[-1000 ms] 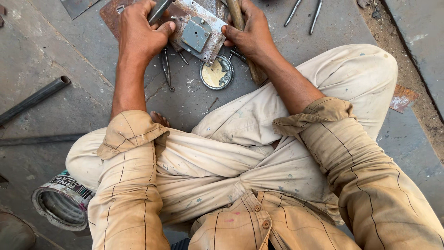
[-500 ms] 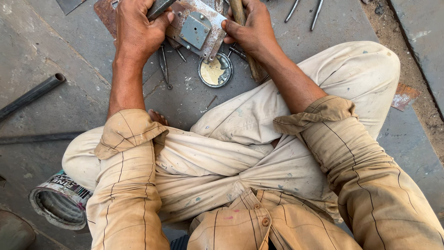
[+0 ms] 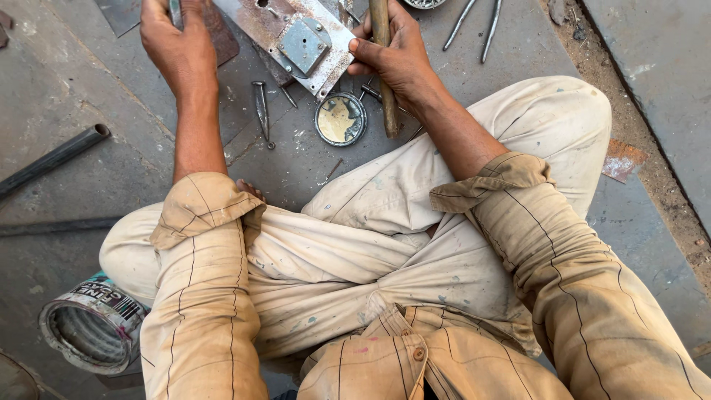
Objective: The person sits on the ground and uses a screwdriver to fasten screws into a rectangular metal plate. They retrieve additional screws from a container and continue securing the plate, then attach a small metal bracket to the assembly.
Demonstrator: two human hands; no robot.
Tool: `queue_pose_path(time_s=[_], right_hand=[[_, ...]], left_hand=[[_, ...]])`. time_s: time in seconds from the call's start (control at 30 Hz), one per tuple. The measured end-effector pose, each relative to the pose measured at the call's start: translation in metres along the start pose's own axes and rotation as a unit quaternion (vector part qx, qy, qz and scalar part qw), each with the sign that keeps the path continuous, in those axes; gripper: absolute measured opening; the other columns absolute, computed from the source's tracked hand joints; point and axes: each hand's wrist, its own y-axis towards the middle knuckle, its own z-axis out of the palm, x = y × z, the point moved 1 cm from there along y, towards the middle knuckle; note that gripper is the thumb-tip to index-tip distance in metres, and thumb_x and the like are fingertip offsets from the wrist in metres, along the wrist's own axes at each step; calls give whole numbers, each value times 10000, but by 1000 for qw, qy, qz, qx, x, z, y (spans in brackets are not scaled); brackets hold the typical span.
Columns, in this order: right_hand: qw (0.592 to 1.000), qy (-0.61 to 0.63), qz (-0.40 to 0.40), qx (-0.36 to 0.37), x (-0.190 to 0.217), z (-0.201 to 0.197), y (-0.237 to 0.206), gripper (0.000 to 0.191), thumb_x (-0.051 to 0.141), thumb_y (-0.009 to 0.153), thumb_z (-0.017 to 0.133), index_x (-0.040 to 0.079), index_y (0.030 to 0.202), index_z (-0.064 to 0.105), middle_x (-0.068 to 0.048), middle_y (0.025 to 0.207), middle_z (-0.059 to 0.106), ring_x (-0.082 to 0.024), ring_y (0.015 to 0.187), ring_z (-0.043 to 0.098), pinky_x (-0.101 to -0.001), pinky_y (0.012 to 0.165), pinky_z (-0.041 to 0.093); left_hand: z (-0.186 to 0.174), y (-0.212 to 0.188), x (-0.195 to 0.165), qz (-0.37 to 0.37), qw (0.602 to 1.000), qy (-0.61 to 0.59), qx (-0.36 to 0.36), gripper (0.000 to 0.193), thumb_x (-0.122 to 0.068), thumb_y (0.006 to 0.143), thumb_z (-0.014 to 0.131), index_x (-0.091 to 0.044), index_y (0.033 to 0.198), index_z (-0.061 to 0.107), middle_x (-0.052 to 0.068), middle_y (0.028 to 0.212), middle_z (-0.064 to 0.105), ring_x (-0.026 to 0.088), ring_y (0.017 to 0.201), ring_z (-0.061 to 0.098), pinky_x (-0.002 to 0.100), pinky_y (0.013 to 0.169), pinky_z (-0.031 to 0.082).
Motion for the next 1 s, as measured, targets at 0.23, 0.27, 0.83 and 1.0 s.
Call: queue_pose_path(time_s=[0.23,0.27,0.83,1.0], right_hand=[[999,41,-14,-7,25,14,-10,292,-12,973,716,52,1122,474,-75,1066,615,-159,921,738,-302,759,640],[999,49,-16,-4,29,16,-12,294,-8,973,716,54,1119,469,-80,1064,620,-169,922,747,-303,758,635],[902,-399,-107,-122,66,34,-38,248,153,1006,753,74,1228,676,-132,1025,713,-262,913,702,-422,871,563],[789,-554,-195,-179,55,46,-40,456,28,845,683,85,1296,648,-177,1146,600,-376,1050,631,-459,923,506]], left_hand=[[-44,-15,18,-483,821,300,-51,509,-485,827,735,-66,1101,647,102,999,637,265,926,663,417,778,533],[-46,-15,14,-503,799,323,-63,589,-518,763,765,-68,1120,637,121,1043,609,277,954,647,412,771,533],[-133,5,-33,-356,783,-505,-65,315,-189,986,634,62,1175,657,159,1072,773,288,994,832,471,909,715],[-200,4,-1,-248,801,-531,-120,397,-304,1033,660,51,1209,689,127,1093,795,270,1013,811,442,941,669]])
